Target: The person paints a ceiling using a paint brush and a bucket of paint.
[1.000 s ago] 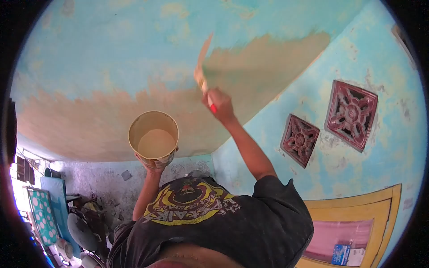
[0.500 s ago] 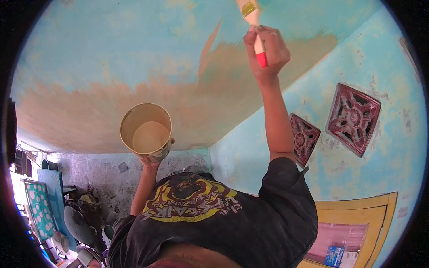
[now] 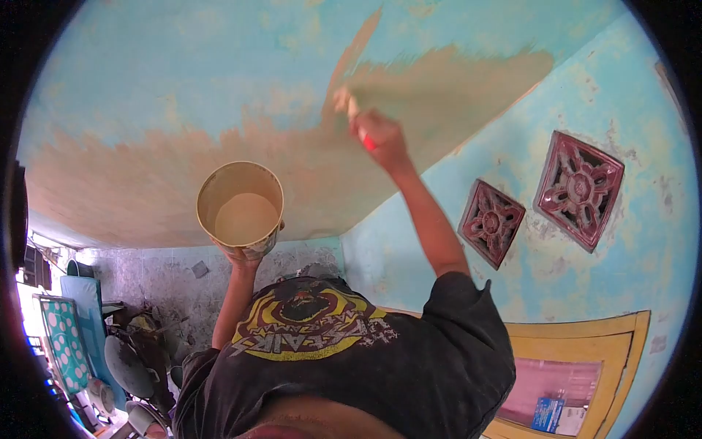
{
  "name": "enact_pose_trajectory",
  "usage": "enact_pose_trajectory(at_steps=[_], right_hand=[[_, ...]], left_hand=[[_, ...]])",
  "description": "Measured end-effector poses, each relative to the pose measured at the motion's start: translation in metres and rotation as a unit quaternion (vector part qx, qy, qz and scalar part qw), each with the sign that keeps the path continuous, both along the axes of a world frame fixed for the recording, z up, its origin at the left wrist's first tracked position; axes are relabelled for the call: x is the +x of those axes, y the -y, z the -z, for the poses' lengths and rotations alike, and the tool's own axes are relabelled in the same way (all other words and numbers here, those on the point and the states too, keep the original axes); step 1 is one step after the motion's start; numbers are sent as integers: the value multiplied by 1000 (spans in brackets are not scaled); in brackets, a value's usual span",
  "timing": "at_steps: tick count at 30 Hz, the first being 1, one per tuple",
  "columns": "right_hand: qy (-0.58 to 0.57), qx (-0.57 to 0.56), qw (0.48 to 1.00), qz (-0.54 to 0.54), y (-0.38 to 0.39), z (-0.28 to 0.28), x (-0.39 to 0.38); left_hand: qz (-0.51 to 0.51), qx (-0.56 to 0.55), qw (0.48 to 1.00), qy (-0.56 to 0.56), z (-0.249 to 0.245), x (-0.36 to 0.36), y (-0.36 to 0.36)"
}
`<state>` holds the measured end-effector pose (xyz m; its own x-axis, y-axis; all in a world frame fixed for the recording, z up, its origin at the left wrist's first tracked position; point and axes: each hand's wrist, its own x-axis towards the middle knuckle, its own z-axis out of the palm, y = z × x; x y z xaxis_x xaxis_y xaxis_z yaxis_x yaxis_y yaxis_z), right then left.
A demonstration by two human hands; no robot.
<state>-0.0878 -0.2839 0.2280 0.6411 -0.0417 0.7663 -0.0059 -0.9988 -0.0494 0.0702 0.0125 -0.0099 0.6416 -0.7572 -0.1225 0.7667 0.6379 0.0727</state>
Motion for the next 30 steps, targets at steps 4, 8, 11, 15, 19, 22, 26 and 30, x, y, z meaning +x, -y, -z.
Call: enact_pose_trajectory(at_steps=[4,8,11,15,19,22,26,30], right_hand=[[200,-191,960,55,-4,-91,1],[188,-182,954,145,1,-49,3],[59,-162,976,132,8,82,2],[-97,48,994,27,-2,136,-9],[-83,-20,996,7,18,42,-26],[11,-197,979,42,36,-63,-40],[222,-272,932,94,20,-165,-39],[159,-200,962,101,23,-113,-30]], left_hand=[[6,-5,1000,4,-1,-1,-2],[16,-13,1000,17,-5,-2,-4],[17,-14,999,24,-6,-1,-3],[-24,15,999,41,0,0,-6],[-9,1,999,38,-5,0,-4],[0,5,999,37,-13,-2,0],[17,-35,999,16,4,-3,4],[28,-35,999,-7,16,0,8]])
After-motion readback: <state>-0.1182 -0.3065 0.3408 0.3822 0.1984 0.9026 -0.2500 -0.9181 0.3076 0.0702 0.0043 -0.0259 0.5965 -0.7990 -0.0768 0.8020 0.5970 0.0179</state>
